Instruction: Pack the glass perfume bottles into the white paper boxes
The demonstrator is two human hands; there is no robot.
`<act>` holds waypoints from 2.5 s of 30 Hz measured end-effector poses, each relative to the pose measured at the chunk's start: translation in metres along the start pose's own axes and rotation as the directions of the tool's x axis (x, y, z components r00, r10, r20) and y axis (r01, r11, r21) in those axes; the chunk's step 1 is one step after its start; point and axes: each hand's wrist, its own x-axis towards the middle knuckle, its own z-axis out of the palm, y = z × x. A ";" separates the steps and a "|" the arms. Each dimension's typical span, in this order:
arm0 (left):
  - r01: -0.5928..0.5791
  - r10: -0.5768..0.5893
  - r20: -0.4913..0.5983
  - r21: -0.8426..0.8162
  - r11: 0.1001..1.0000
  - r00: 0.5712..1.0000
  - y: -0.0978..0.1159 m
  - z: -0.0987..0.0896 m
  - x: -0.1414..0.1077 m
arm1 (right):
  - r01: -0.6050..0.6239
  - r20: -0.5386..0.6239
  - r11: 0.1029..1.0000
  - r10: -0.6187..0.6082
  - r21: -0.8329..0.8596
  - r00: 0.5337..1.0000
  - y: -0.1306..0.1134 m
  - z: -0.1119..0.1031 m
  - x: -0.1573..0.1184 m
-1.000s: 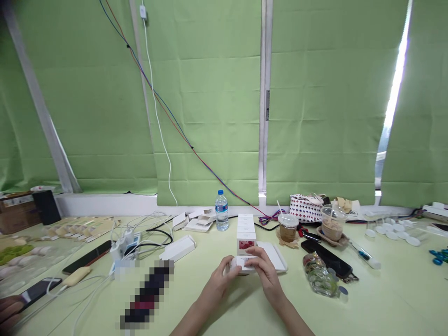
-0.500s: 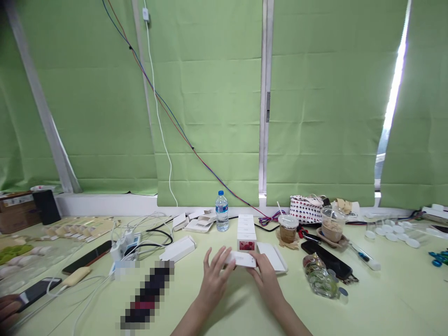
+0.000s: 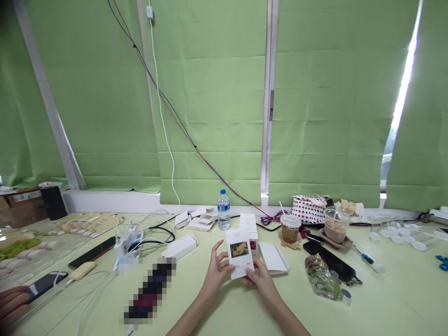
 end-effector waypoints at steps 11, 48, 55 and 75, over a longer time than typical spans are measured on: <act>0.019 -0.070 0.205 0.244 0.969 0.976 0.015 0.001 -0.009 | 0.376 0.049 0.764 -0.414 -0.524 0.909 -0.032 -0.010 -0.010; 0.004 -0.080 0.182 0.385 0.923 0.980 -0.004 -0.011 -0.006 | 0.516 0.238 0.361 -0.590 -0.777 0.771 -0.010 -0.025 -0.009; -0.038 0.016 0.061 0.383 0.923 0.998 -0.012 -0.010 -0.001 | 0.649 0.448 0.218 -0.566 -0.728 0.692 -0.031 -0.006 -0.018; -0.121 0.126 0.032 0.579 0.806 0.991 0.002 0.009 -0.016 | 0.664 0.423 0.401 -0.539 -0.631 0.728 -0.030 0.009 -0.022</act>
